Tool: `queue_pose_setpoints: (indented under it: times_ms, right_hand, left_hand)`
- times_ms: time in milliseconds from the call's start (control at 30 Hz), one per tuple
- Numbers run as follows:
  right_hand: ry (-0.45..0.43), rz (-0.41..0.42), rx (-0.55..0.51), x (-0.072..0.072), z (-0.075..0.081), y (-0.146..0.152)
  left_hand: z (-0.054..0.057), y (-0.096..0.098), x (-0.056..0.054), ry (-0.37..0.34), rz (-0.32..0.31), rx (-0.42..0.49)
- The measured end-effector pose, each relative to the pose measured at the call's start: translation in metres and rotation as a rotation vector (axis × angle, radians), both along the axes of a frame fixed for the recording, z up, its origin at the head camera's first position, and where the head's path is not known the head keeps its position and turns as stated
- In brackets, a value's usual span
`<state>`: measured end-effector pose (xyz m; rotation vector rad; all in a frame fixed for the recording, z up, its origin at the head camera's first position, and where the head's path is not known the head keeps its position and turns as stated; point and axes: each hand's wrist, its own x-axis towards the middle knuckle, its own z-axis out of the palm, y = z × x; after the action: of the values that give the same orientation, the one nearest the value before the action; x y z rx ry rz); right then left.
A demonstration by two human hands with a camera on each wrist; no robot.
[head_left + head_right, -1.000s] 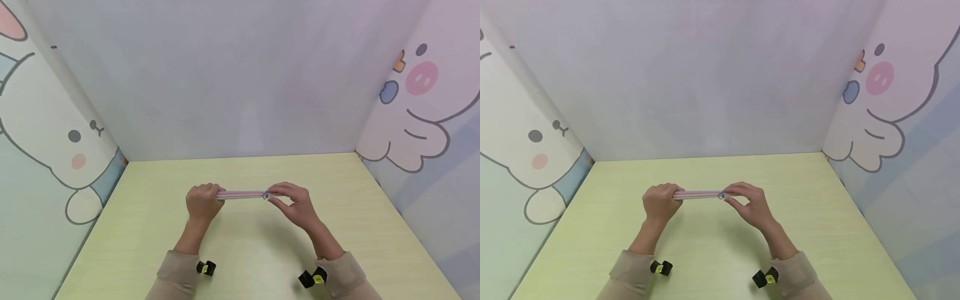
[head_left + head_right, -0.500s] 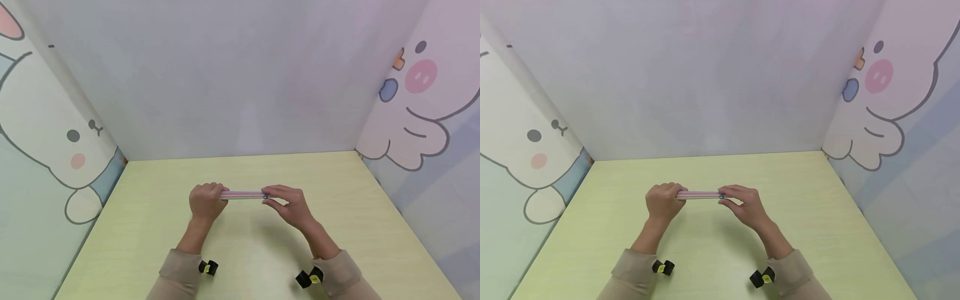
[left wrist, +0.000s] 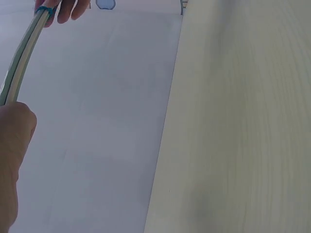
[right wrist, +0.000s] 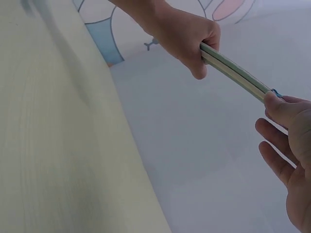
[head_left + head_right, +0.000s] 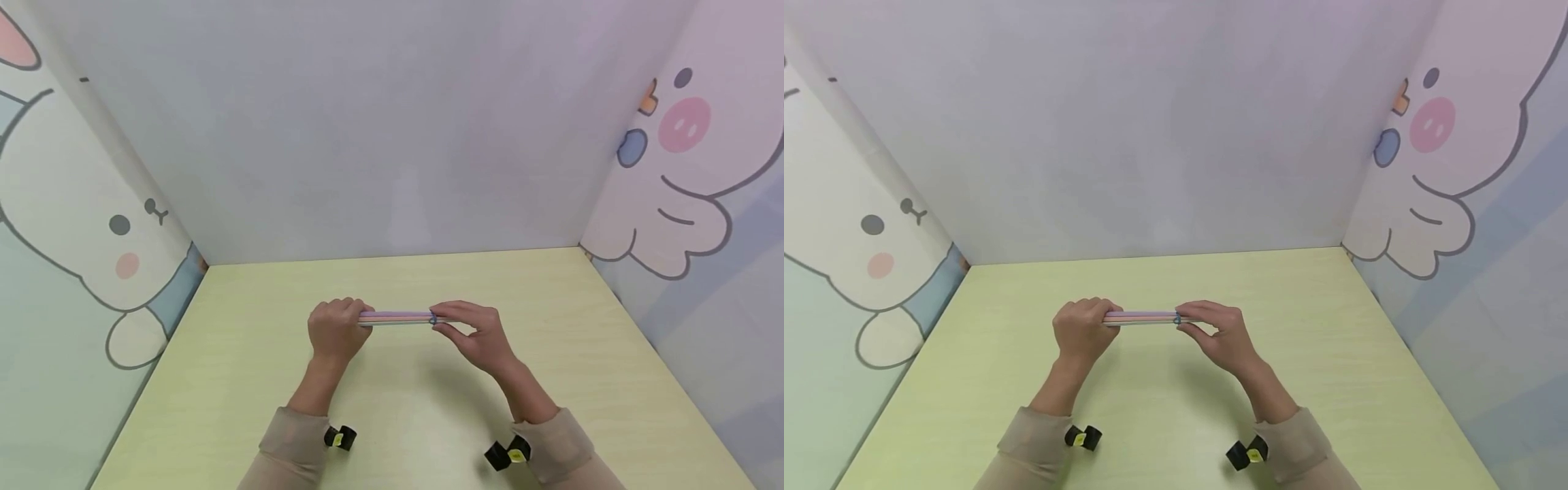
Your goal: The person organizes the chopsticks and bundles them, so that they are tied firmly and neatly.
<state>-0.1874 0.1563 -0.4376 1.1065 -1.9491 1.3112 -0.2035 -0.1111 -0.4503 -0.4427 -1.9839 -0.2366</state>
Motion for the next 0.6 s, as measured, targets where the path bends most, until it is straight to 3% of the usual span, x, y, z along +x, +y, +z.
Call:
queue_pose_setpoints:
  times_ms: [300, 600]
  right_hand:
    - [0.050, 0.032, 0.039, -0.0002, -0.0016, -0.0053]
    - [0.060, -0.021, 0.077, -0.0006, 0.0053, 0.0012]
  left_hand:
    - [0.0020, 0.0053, 0.0028, 0.008, -0.022, -0.046]
    - [-0.0005, -0.0008, 0.0016, 0.007, 0.009, -0.027]
